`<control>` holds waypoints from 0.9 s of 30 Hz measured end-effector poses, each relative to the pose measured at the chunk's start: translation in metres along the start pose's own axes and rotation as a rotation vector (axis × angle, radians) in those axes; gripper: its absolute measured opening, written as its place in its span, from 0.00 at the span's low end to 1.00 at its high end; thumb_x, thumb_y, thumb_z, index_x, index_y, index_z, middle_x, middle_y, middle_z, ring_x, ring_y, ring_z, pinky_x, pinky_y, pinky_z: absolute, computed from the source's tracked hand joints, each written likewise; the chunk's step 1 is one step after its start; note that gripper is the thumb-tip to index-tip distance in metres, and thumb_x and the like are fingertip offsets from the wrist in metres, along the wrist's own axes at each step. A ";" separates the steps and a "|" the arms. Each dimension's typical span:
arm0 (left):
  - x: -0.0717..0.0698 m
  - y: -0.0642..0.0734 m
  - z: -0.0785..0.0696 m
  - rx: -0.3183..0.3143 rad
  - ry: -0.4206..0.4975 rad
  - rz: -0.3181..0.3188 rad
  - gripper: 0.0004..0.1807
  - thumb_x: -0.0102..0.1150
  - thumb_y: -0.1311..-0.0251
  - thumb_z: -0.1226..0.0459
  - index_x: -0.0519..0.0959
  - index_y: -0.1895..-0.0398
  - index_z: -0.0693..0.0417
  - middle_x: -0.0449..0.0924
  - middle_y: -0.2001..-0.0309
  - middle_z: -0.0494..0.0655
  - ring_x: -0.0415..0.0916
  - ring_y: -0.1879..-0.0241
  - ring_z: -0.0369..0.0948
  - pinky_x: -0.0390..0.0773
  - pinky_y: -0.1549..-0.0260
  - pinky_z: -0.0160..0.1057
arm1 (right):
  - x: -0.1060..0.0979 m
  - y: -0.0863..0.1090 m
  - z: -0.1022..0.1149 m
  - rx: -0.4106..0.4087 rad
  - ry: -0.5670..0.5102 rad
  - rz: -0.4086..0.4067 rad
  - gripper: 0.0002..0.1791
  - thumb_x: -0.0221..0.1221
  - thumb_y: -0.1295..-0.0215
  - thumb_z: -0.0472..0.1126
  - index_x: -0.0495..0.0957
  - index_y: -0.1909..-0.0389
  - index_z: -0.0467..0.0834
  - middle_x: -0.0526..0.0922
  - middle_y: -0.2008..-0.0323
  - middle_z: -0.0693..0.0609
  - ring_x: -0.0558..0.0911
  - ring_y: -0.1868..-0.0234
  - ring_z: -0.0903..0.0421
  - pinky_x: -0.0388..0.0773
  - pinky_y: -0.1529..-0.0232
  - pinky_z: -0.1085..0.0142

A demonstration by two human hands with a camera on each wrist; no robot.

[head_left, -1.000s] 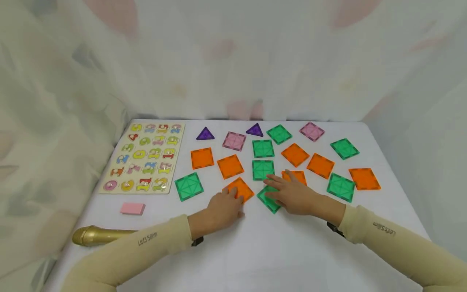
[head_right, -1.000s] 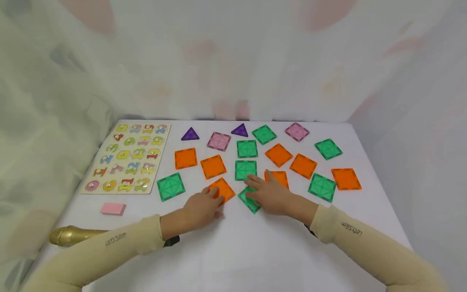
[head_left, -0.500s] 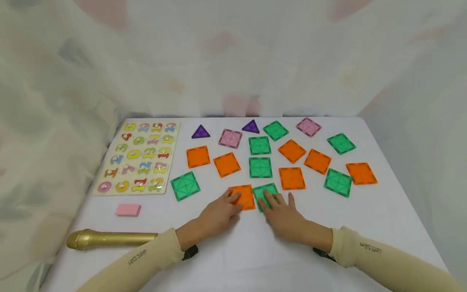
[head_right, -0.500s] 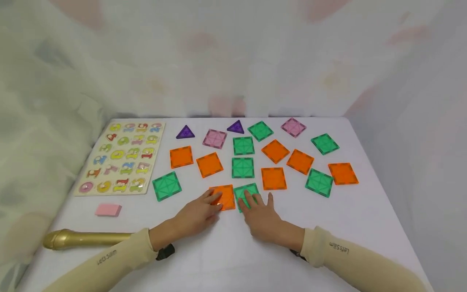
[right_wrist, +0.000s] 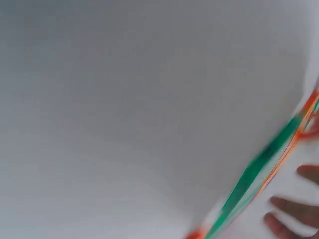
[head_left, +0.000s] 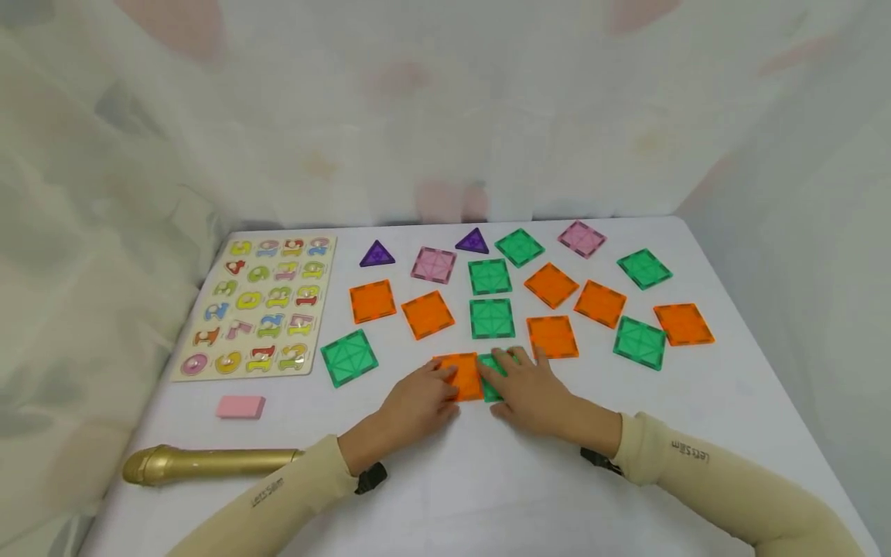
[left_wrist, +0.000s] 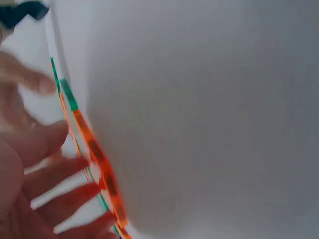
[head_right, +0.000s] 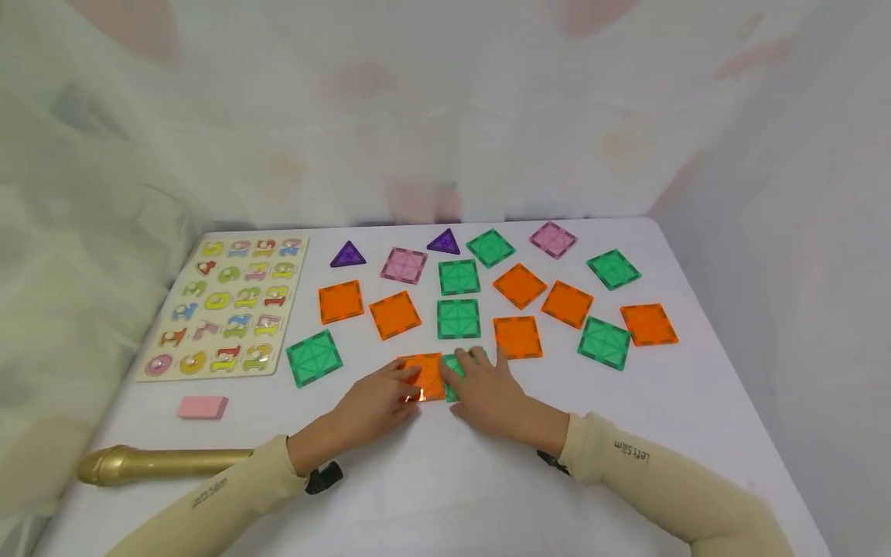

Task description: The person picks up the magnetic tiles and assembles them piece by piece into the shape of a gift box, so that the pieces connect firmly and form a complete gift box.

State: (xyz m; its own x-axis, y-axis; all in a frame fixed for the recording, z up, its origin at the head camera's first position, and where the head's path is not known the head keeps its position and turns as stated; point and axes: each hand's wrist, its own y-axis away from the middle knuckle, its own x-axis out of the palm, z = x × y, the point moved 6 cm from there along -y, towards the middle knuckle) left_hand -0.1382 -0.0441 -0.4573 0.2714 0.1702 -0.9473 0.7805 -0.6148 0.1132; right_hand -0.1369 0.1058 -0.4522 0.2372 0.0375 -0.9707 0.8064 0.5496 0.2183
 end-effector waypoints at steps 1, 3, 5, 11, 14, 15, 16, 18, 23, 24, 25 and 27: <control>0.000 -0.003 0.003 -0.024 0.012 -0.016 0.24 0.65 0.42 0.52 0.81 0.45 0.54 0.71 0.35 0.56 0.65 0.34 0.58 0.70 0.38 0.51 | -0.004 -0.005 -0.007 -0.011 0.016 -0.017 0.40 0.61 0.39 0.59 0.62 0.29 0.51 0.61 0.29 0.42 0.60 0.30 0.39 0.58 0.39 0.30; 0.000 -0.010 0.011 -0.084 0.042 -0.054 0.33 0.67 0.45 0.49 0.75 0.38 0.54 0.65 0.31 0.58 0.60 0.31 0.58 0.66 0.35 0.52 | -0.009 -0.017 -0.025 -0.022 0.033 -0.021 0.44 0.64 0.43 0.60 0.60 0.28 0.51 0.57 0.26 0.44 0.56 0.28 0.39 0.55 0.37 0.30; 0.000 -0.019 0.023 -0.171 0.071 -0.082 0.44 0.67 0.49 0.45 0.65 0.30 0.53 0.54 0.27 0.62 0.51 0.28 0.60 0.59 0.32 0.53 | -0.012 -0.028 -0.042 -0.023 0.032 -0.007 0.49 0.65 0.47 0.61 0.57 0.27 0.50 0.52 0.25 0.45 0.52 0.26 0.40 0.52 0.36 0.30; 0.009 -0.040 0.055 -0.346 0.125 0.034 0.59 0.63 0.52 0.37 0.47 0.23 0.55 0.35 0.24 0.63 0.32 0.24 0.58 0.44 0.28 0.57 | -0.003 -0.043 -0.067 -0.047 -0.063 0.128 0.55 0.63 0.48 0.65 0.50 0.25 0.46 0.46 0.23 0.46 0.47 0.23 0.44 0.46 0.35 0.28; 0.013 -0.039 0.051 -0.297 0.115 0.102 0.57 0.62 0.50 0.37 0.49 0.24 0.54 0.37 0.23 0.59 0.32 0.24 0.57 0.43 0.28 0.59 | 0.000 -0.042 -0.069 -0.033 -0.049 0.138 0.55 0.62 0.48 0.66 0.52 0.25 0.44 0.48 0.24 0.46 0.48 0.23 0.45 0.45 0.35 0.28; 0.012 -0.038 0.048 -0.275 0.109 0.106 0.55 0.62 0.50 0.38 0.51 0.24 0.53 0.39 0.23 0.58 0.34 0.24 0.57 0.44 0.28 0.59 | 0.000 -0.042 -0.070 -0.023 -0.034 0.125 0.54 0.61 0.48 0.67 0.53 0.26 0.43 0.50 0.24 0.47 0.49 0.24 0.45 0.45 0.35 0.28; 0.011 -0.037 0.044 -0.253 0.104 0.104 0.52 0.63 0.49 0.39 0.53 0.25 0.52 0.41 0.23 0.58 0.35 0.24 0.57 0.45 0.28 0.59 | -0.001 -0.042 -0.070 -0.015 -0.015 0.112 0.54 0.61 0.47 0.68 0.55 0.26 0.43 0.51 0.24 0.47 0.51 0.24 0.46 0.45 0.35 0.29; 0.008 -0.035 0.037 -0.212 0.098 0.091 0.48 0.63 0.47 0.42 0.58 0.26 0.52 0.46 0.24 0.57 0.39 0.24 0.58 0.47 0.28 0.58 | -0.005 -0.042 -0.069 -0.005 0.006 0.078 0.52 0.60 0.46 0.67 0.57 0.27 0.42 0.54 0.25 0.45 0.54 0.25 0.45 0.47 0.35 0.28; 0.002 -0.036 0.031 -0.167 0.119 0.072 0.44 0.65 0.47 0.45 0.63 0.29 0.54 0.52 0.25 0.56 0.43 0.25 0.57 0.49 0.28 0.54 | -0.009 -0.042 -0.067 0.006 -0.009 0.039 0.47 0.60 0.43 0.64 0.61 0.29 0.41 0.59 0.27 0.44 0.58 0.27 0.43 0.50 0.35 0.30; 0.002 -0.037 0.032 -0.165 0.123 0.066 0.44 0.65 0.48 0.45 0.64 0.30 0.54 0.53 0.26 0.56 0.44 0.25 0.56 0.49 0.28 0.53 | -0.009 -0.042 -0.066 0.000 -0.019 0.039 0.45 0.60 0.43 0.62 0.62 0.30 0.41 0.59 0.27 0.44 0.58 0.27 0.43 0.51 0.35 0.31; 0.002 -0.038 0.033 -0.163 0.119 0.059 0.44 0.66 0.49 0.45 0.65 0.30 0.55 0.54 0.26 0.56 0.45 0.25 0.56 0.50 0.28 0.52 | -0.008 -0.041 -0.066 -0.010 -0.032 0.039 0.44 0.60 0.42 0.61 0.62 0.30 0.40 0.60 0.28 0.43 0.58 0.27 0.42 0.52 0.34 0.32; 0.001 -0.042 0.036 -0.162 0.104 0.041 0.45 0.67 0.51 0.44 0.67 0.31 0.55 0.56 0.27 0.55 0.48 0.26 0.55 0.52 0.28 0.52 | -0.006 -0.040 -0.064 -0.032 -0.062 0.037 0.42 0.60 0.41 0.58 0.62 0.30 0.39 0.60 0.28 0.42 0.58 0.27 0.41 0.56 0.34 0.35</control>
State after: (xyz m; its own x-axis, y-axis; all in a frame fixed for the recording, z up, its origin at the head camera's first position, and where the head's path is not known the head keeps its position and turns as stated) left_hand -0.1902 -0.0457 -0.4738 0.3548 0.2313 -0.9059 0.8458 -0.4923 0.2055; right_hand -0.2054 0.1366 -0.4616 0.3009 0.0070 -0.9536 0.7791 0.5749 0.2500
